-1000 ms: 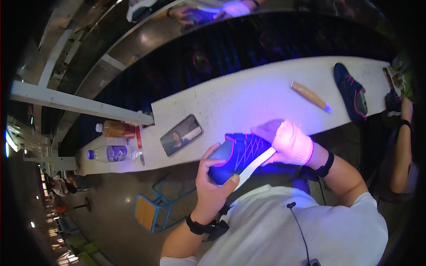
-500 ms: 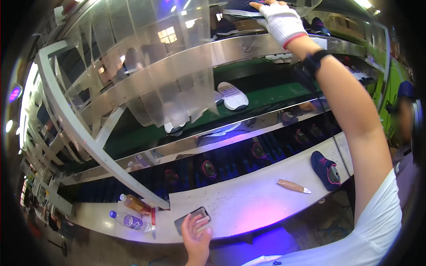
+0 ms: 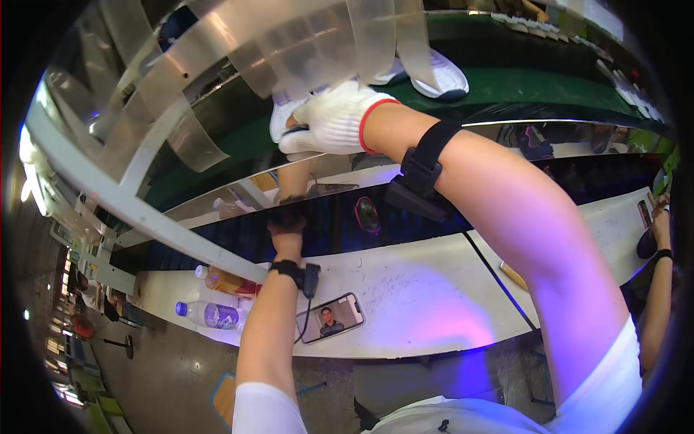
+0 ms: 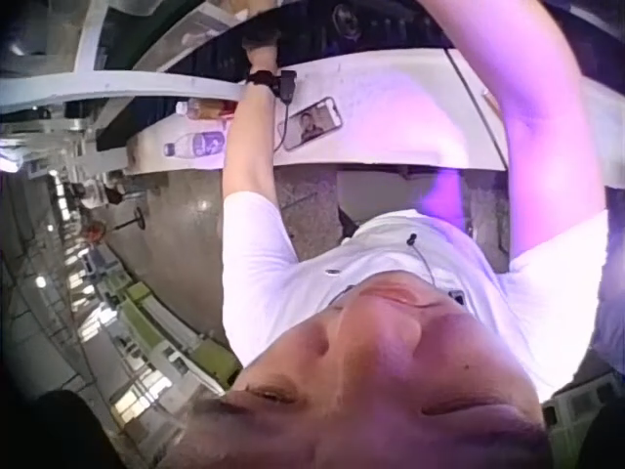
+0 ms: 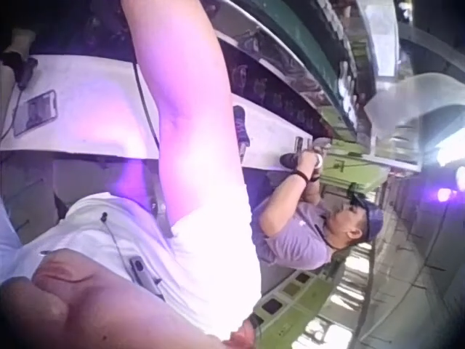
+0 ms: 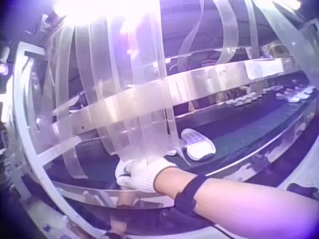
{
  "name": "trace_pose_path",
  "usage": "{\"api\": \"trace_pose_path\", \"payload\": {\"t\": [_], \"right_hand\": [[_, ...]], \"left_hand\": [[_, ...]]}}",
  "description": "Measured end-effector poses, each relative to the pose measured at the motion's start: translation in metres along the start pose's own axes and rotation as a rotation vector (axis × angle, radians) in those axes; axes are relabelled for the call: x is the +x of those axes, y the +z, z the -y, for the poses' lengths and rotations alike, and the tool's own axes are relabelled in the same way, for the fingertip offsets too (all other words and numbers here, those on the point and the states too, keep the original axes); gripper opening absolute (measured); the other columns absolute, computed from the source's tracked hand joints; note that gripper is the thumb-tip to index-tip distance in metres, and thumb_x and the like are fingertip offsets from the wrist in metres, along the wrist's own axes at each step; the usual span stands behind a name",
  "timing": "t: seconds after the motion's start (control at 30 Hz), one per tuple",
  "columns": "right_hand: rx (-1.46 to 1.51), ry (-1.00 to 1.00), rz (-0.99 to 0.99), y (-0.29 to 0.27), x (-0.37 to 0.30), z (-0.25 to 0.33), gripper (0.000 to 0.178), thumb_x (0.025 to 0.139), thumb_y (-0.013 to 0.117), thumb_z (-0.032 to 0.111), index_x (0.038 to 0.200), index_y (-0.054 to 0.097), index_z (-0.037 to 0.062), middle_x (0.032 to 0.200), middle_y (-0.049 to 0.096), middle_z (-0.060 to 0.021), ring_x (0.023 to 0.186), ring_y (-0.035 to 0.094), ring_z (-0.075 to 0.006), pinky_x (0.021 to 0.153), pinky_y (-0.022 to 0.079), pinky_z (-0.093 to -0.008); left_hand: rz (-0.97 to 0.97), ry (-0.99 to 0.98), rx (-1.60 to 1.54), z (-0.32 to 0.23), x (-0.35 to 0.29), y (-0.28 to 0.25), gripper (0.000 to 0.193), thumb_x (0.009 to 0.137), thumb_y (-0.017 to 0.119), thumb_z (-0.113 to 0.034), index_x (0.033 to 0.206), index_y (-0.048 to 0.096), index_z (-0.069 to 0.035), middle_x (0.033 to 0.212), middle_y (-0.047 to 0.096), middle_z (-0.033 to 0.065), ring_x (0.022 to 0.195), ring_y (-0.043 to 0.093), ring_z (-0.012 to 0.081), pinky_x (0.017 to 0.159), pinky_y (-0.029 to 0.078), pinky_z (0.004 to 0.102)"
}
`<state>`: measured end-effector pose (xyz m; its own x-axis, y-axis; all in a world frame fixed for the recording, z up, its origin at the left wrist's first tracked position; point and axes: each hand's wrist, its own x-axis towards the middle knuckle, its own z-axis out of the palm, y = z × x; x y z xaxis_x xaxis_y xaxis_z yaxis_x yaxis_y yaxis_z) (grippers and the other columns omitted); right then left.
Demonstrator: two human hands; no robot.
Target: Inspecting shoe soles and uppers for quality control on a production line.
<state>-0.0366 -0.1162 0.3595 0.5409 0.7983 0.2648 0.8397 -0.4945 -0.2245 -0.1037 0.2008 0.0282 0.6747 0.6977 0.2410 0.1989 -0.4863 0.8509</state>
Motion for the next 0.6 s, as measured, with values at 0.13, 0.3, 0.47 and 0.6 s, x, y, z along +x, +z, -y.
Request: {"api": "trace_pose_path", "payload": {"t": [0.13,0.3,0.47,0.6], "right_hand": [[-0.043,0.038,-0.045,-0.008,-0.003,-0.004,0.057,0.093,0.055,0.060,0.115,0.081,0.0134,0.116,0.076,-0.0186,0.112,0.072,-0.0357,0.099,0.055,-0.0432],[-0.069,0.095,0.005,0.001,0.005,-0.003,0.061,0.094,0.051,0.061,0.117,0.079,0.0131,0.125,0.075,-0.0164,0.116,0.069,-0.0365,0.100,0.053,-0.0461],[-0.131,0.053,-0.035,-0.014,-0.016,-0.001,0.062,0.093,0.056,0.063,0.122,0.078,0.0125,0.120,0.076,-0.0168,0.113,0.072,-0.0348,0.097,0.055,-0.0446],[-0.086,0.123,0.207,-0.034,-0.056,-0.018,0.052,0.096,0.062,0.046,0.134,0.069,0.0110,0.121,0.072,-0.0191,0.116,0.068,-0.0375,0.099,0.054,-0.0451]], "left_hand": [[0.303,0.141,0.608,0.051,0.049,0.017,0.061,0.087,0.075,-0.047,0.132,0.069,-0.006,0.127,0.074,0.0155,0.116,0.070,0.0349,0.094,0.056,0.0454],[0.260,-0.438,-0.247,-0.022,0.016,0.009,0.050,0.098,0.069,-0.048,0.131,0.069,-0.012,0.125,0.073,0.0088,0.114,0.070,0.0329,0.094,0.057,0.0502],[0.587,-0.646,-0.690,-0.152,-0.148,-0.036,0.036,0.105,0.069,-0.034,0.130,0.067,-0.008,0.119,0.073,0.0056,0.109,0.070,0.0211,0.096,0.058,0.0442],[0.826,-0.808,-0.938,-0.191,-0.280,-0.049,0.044,0.105,0.069,-0.035,0.131,0.065,0.000,0.116,0.074,0.0100,0.104,0.073,0.0225,0.093,0.061,0.0414]]}}
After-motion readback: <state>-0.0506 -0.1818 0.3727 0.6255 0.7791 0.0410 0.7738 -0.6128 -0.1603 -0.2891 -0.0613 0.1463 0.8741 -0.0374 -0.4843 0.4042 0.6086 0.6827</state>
